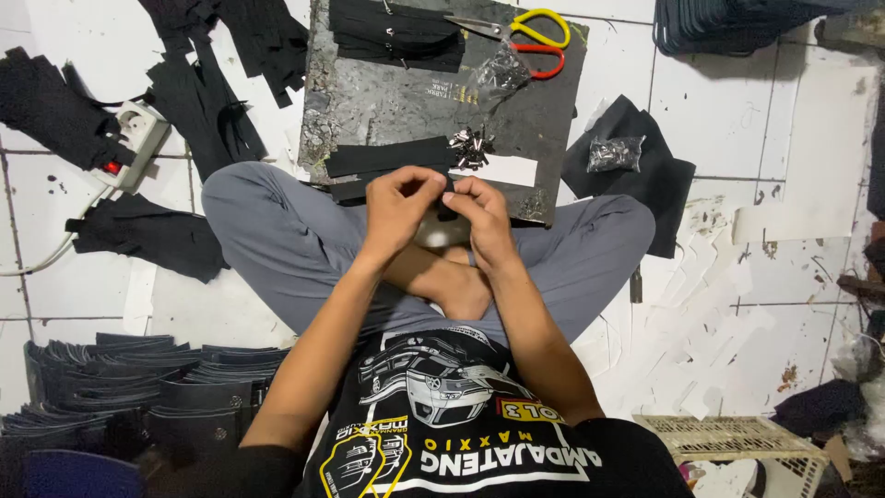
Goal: Attaching metal hardware components to black fabric strips by hand
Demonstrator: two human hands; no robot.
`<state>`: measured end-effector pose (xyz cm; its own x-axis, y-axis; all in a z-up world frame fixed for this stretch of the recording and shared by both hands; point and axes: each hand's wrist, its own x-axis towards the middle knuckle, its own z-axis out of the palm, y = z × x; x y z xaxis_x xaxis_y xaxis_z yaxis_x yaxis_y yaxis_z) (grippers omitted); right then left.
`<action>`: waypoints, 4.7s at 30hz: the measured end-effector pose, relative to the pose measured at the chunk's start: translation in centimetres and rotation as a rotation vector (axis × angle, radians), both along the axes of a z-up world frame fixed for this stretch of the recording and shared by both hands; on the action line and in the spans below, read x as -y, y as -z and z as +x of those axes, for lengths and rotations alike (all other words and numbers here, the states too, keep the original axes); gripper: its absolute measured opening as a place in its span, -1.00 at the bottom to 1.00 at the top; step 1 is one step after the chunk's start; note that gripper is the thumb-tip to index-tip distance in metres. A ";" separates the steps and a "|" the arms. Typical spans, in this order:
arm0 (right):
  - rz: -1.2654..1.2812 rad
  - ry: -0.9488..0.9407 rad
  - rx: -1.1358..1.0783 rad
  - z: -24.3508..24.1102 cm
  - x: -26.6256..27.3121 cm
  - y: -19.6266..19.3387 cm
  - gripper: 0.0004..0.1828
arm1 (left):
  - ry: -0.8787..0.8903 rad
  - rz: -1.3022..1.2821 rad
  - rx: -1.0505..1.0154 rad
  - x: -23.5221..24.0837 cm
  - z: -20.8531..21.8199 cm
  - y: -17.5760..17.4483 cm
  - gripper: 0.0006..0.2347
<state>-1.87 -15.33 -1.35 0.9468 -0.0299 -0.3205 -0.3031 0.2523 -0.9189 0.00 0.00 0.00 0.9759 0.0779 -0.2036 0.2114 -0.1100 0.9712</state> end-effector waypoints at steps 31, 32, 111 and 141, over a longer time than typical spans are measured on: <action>-0.609 -0.015 0.366 0.1 0.7 -4.6 -0.78 | -0.038 -0.477 0.006 -1.3 -0.1 2.3 -0.81; -0.705 0.016 0.452 0.1 0.7 -4.6 -0.73 | -0.019 -0.592 -0.028 -1.3 -0.1 2.2 -0.73; -0.147 0.216 0.203 3.4 2.2 2.9 -0.59 | -0.411 -0.668 -0.196 -3.2 1.0 6.5 -0.84; -1.199 -0.135 0.669 17.7 -2.6 5.7 -0.69 | 0.137 0.957 0.607 -6.9 14.0 5.9 -0.63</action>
